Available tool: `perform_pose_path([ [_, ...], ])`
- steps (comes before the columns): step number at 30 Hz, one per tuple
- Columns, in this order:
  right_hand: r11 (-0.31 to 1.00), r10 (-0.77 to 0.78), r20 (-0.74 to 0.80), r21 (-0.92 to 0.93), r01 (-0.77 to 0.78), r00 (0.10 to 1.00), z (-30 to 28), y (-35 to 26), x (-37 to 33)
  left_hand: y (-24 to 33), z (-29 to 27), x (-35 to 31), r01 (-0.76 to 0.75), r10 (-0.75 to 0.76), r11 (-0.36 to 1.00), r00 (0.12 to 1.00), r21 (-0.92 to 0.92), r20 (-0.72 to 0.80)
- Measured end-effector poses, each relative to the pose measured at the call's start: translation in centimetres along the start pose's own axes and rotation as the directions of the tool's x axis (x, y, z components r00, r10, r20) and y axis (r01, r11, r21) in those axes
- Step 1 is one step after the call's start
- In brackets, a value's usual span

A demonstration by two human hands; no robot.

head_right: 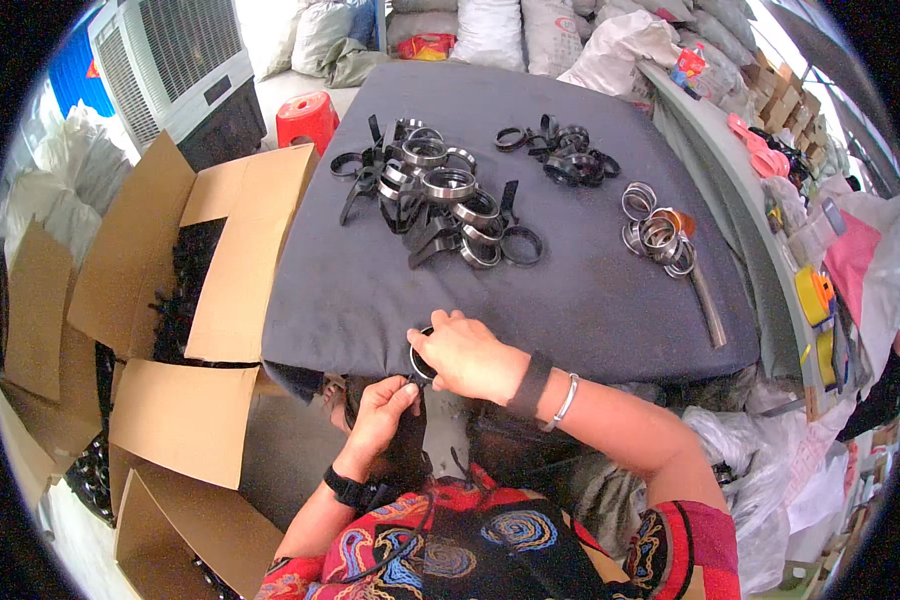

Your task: Assembling metal rings onto plastic circular frames using a rubber mallet.

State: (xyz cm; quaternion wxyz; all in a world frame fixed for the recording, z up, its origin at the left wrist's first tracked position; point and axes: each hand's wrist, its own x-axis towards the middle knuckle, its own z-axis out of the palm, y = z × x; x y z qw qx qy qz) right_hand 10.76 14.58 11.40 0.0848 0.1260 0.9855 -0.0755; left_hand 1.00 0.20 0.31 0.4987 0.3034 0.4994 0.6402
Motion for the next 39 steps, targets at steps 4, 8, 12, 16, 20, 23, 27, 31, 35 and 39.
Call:
perform_pose_path([
  [4,0.997,0.042,-0.062,0.071,-0.038,0.997,0.1,-0.3,-0.4,-0.2,0.1,-0.2,0.023,-0.022,0.999,1.0,0.022,-0.021],
  [8,0.996,0.032,-0.437,0.091,0.008,0.899,4.3,-0.5,2.4,-0.1,-0.1,-0.4,0.033,-0.032,0.999,0.999,0.036,-0.026],
  [12,0.999,0.035,-0.4,0.044,-0.019,0.916,6.1,-0.7,3.2,0.3,0.5,-0.2,0.065,-0.065,0.998,0.997,0.008,-0.044],
  [16,0.994,0.104,-0.416,0.005,-0.112,0.904,5.7,-1.3,3.0,0.4,0.4,0.3,0.043,-0.043,0.999,0.999,0.002,0.001],
  [20,0.99,0.132,-0.447,0.018,-0.138,0.885,6.2,-1.0,3.0,0.5,0.1,0.4,0.062,-0.062,0.998,0.997,0.018,0.044],
  [23,0.989,0.019,-0.481,0.136,0.053,0.876,6.4,-0.1,3.0,0.0,-0.2,0.1,0.122,-0.119,0.987,0.992,-0.104,0.032],
  [27,0.917,-0.223,-0.333,0.247,0.313,0.916,3.1,2.3,-0.1,1.9,0.0,0.0,-0.015,0.014,0.996,1.0,-0.082,-0.013],
  [31,0.895,-0.183,-0.307,0.341,0.288,0.934,-3.5,5.1,-1.6,5.6,1.4,1.5,-0.211,0.175,0.95,0.97,-0.232,-0.167],
  [35,0.917,0.01,-0.615,0.32,0.238,0.789,-8.1,7.6,2.6,4.5,0.0,5.7,-0.3,0.391,0.882,0.896,0.364,-0.212],
  [39,0.931,0.189,-0.608,0.36,0.056,0.772,-7.7,12.6,6.9,3.9,2.1,7.2,-0.257,0.56,0.445,0.827,0.858,-0.043],
])
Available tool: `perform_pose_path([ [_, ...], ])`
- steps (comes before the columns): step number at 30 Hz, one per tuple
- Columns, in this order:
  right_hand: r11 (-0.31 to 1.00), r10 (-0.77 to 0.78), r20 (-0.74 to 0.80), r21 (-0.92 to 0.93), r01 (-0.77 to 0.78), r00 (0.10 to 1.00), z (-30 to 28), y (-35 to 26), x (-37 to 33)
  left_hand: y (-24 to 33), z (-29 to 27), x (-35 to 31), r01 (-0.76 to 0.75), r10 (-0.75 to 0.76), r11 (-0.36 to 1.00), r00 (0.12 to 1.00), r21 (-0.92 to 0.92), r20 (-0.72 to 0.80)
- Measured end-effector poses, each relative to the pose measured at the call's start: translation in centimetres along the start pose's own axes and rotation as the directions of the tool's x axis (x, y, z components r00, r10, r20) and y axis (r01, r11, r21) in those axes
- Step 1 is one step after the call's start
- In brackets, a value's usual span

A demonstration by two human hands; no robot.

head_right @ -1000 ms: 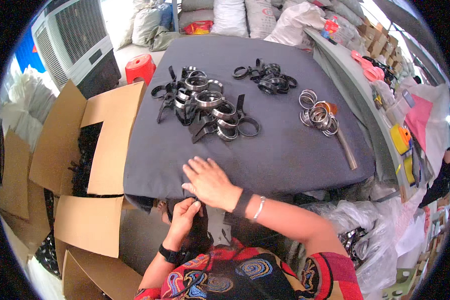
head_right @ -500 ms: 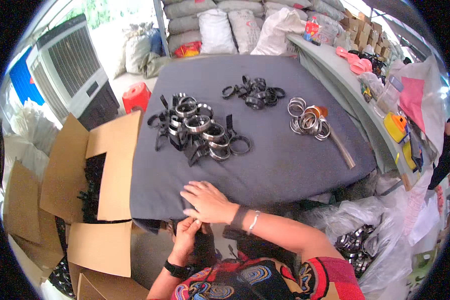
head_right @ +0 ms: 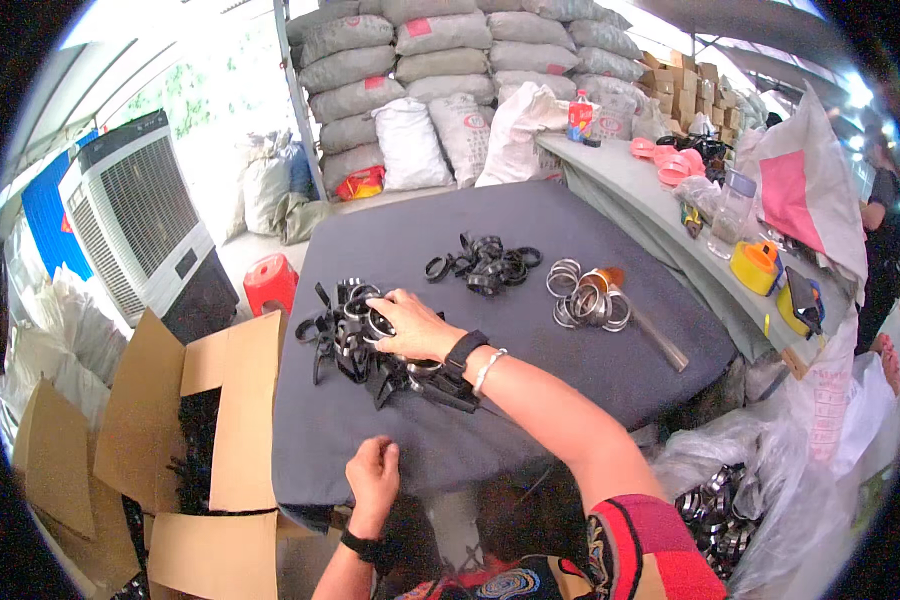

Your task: Assembling metal rings onto plastic circular frames using a rubber mallet.

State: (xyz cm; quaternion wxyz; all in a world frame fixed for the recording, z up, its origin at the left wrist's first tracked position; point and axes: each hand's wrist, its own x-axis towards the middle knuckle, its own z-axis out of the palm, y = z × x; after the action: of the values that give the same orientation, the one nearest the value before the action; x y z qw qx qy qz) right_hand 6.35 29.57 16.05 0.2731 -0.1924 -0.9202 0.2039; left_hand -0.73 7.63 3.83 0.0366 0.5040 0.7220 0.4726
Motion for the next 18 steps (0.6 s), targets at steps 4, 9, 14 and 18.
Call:
perform_pose_path([
  [4,0.996,0.087,0.069,0.002,-0.087,0.994,0.2,4.2,1.7,0.2,0.4,-0.1,0.009,-0.009,1.0,1.0,0.01,0.003],
  [9,0.765,0.023,-0.217,-0.625,-0.157,0.976,-2.0,8.8,1.6,0.4,-0.5,-0.1,0.021,-0.024,0.997,0.999,0.076,0.031],
  [14,0.466,0.18,-0.155,-0.856,-0.222,0.972,-2.2,16.1,-1.0,0.2,-0.2,0.0,-0.062,0.063,0.995,0.998,0.076,-0.011],
  [18,0.685,0.118,-0.095,-0.713,-0.15,0.989,-4.0,17.1,-3.8,0.0,-0.3,-0.1,-0.125,0.127,0.991,0.99,0.037,-0.056],
])
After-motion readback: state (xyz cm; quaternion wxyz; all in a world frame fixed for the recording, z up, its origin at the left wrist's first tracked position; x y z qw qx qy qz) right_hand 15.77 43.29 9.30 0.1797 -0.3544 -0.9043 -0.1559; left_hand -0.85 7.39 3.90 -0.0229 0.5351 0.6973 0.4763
